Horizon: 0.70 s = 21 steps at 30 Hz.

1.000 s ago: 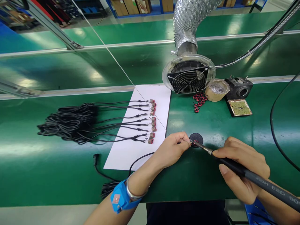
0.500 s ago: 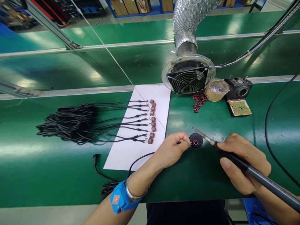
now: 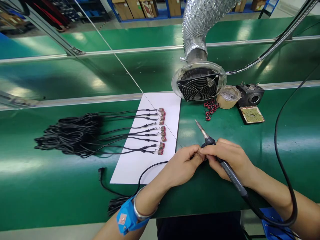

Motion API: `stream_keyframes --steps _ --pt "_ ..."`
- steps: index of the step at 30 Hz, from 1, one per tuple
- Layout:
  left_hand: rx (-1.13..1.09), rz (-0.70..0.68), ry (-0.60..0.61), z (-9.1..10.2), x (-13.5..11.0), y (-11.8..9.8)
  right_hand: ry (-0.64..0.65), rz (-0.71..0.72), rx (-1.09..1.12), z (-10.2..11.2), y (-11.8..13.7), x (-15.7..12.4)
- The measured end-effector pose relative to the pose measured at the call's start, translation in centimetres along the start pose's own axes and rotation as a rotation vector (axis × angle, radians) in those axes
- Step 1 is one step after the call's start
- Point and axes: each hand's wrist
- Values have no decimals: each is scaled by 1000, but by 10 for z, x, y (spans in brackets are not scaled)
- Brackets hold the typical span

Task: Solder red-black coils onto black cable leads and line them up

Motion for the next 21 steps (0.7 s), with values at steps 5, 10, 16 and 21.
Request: stream_keyframes --steps 5,10,16,21 --pt "99 -36 -31 0 -2 0 0 -10 -6 1 1 -2" --pt "101 -39 -18 -1 -3 0 8 7 -20 -1 0 -2" --pt "105 -51 -19 -2 -4 -2 21 47 -60 -3 -3 -5" --pt "147 -68 -70 -2 -5 -3 32 16 -79 0 -2 -8"
Point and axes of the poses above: each hand's wrist, its own x-axis towards the middle knuckle, its own z-axis out of the back of the hand, y = z × x, and after that the axes turned 9 degrees about x, right-handed
